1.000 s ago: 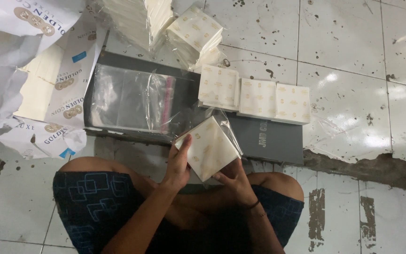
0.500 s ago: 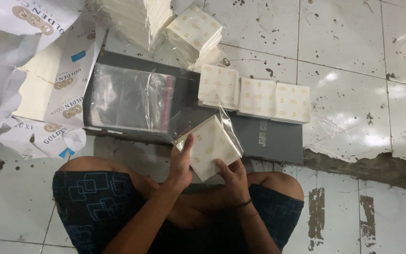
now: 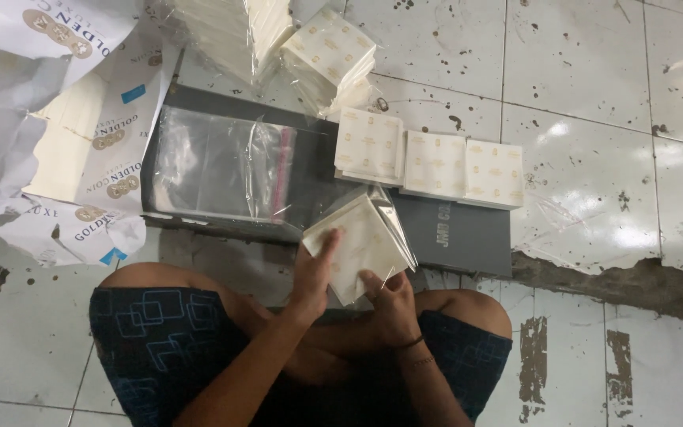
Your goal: The person sits on the floor and repeatedly picks up small white rectangular items, places them into clear plastic bags, and stacks the sealed packages on a gray box. The person handles the items by hand and arranges them in neat piles.
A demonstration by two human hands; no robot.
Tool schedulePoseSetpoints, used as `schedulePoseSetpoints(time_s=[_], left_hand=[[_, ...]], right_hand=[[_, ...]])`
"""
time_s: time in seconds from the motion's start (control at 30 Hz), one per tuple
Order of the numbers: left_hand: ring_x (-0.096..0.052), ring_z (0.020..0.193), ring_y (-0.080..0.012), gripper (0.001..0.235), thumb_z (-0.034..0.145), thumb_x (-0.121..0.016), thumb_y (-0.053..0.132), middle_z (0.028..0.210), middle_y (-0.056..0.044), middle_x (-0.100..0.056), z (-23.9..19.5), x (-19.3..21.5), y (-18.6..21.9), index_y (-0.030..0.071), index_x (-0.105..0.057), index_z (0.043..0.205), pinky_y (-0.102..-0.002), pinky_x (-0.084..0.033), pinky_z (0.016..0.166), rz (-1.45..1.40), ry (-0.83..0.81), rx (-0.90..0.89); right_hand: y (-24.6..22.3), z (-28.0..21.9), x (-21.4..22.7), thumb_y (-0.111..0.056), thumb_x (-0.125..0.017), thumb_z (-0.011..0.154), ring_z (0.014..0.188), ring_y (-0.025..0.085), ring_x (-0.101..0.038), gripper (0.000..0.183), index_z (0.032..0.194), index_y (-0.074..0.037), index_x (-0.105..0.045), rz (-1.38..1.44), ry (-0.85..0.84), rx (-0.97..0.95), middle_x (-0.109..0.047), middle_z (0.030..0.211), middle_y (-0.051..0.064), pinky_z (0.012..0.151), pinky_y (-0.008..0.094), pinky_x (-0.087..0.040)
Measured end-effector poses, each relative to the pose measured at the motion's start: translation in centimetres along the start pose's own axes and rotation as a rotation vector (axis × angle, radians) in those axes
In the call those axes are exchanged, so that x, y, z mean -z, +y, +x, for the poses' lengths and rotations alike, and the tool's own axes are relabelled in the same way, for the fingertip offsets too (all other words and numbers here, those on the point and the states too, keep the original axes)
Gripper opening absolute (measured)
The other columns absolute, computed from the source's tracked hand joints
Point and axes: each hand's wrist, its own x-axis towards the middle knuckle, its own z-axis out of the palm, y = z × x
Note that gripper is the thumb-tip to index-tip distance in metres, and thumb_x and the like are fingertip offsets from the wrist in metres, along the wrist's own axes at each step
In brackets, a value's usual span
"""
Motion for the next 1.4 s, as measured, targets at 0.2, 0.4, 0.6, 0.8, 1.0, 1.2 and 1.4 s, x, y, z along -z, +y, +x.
schedulePoseSetpoints(time_s=[0.2, 0.4, 0.6, 0.8, 1.0, 1.2, 1.4], left_hand=[[-0.064, 0.095, -0.0116, 0.046, 0.088, -0.081, 0.041, 0.095, -0.007, -0.068, -1.7, 0.4, -0.3, 0.008, -0.059, 0.113, -0.040, -0.053, 0.082, 0.245, -0.197, -0.128], [-0.060, 0.086, -0.0146, 0.054, 0.088, -0.077, 0.050, 0.090, -0.007, -0.063, -2.7, 1.0, 1.1, 0.008, -0.056, 0.114, -0.039, -0.050, 0.079, 0.379, -0.286, -0.169], [-0.057, 0.083, -0.0151, 0.061, 0.082, -0.081, 0.054, 0.084, -0.005, -0.061, -1.9, 1.5, 2.2, 0.003, -0.067, 0.112, -0.037, -0.046, 0.078, 0.461, -0.479, -0.060], [-0.033, 0.150, -0.0420, 0.102, 0.087, -0.064, 0.062, 0.162, -0.025, -0.031, 5.0, 4.1, 4.4, 0.010, -0.020, 0.163, -0.057, -0.029, 0.118, 0.391, -0.392, -0.115], [-0.068, 0.103, -0.0248, 0.068, 0.084, -0.082, 0.049, 0.111, -0.010, -0.068, 3.8, 1.1, -1.3, 0.010, -0.055, 0.134, -0.046, -0.054, 0.089, 0.430, -0.456, 0.046], [-0.069, 0.098, -0.0302, 0.058, 0.085, -0.083, 0.047, 0.108, -0.013, -0.069, 3.7, 1.7, -4.7, 0.009, -0.063, 0.124, -0.049, -0.053, 0.088, 0.144, -0.074, 0.198], [-0.068, 0.098, -0.0280, 0.063, 0.083, -0.084, 0.047, 0.110, -0.015, -0.069, 3.3, 2.3, -5.6, 0.007, -0.061, 0.127, -0.048, -0.051, 0.091, 0.086, -0.060, 0.224]], right_hand=[[1.9, 0.9, 1.3, -0.004, -0.080, 0.083, 0.084, 0.024, -0.067, 0.040, 0.118, 0.000, -0.060, 0.027, 0.116, -0.014, -0.067, 0.094, 0.013, 0.073, 0.043, -0.059], [-0.1, 0.6, 1.3, -0.003, -0.077, 0.085, 0.093, 0.023, -0.063, 0.045, 0.126, 0.002, -0.061, -0.023, 0.052, 0.017, -0.066, 0.099, 0.015, 0.084, 0.051, -0.058], [-1.3, 2.8, 4.5, 0.000, -0.079, 0.080, 0.092, 0.032, -0.069, 0.050, 0.125, 0.005, -0.057, 0.011, -0.065, 0.035, -0.067, 0.099, 0.024, 0.070, 0.054, -0.059], [-5.9, 3.3, 6.4, -0.001, -0.080, 0.078, 0.085, 0.033, -0.074, 0.040, 0.115, 0.008, -0.066, -0.281, -0.159, -0.035, -0.076, 0.096, 0.021, 0.069, 0.042, -0.060], [-6.1, 4.1, 5.1, -0.003, -0.078, 0.082, 0.104, 0.030, -0.069, 0.043, 0.123, 0.003, -0.066, -0.411, -0.496, 0.065, -0.075, 0.104, 0.020, 0.087, 0.049, -0.056], [-6.6, 3.8, 4.2, -0.028, -0.075, 0.089, 0.119, 0.041, -0.066, 0.083, 0.156, -0.004, -0.033, -0.767, -0.503, -0.033, -0.066, 0.127, 0.029, 0.095, 0.049, -0.054], [-7.0, 4.7, 4.2, -0.036, -0.064, 0.094, 0.121, 0.059, -0.056, 0.077, 0.156, -0.007, -0.028, -1.088, -0.570, -0.031, -0.059, 0.126, 0.039, 0.097, 0.065, -0.048]])
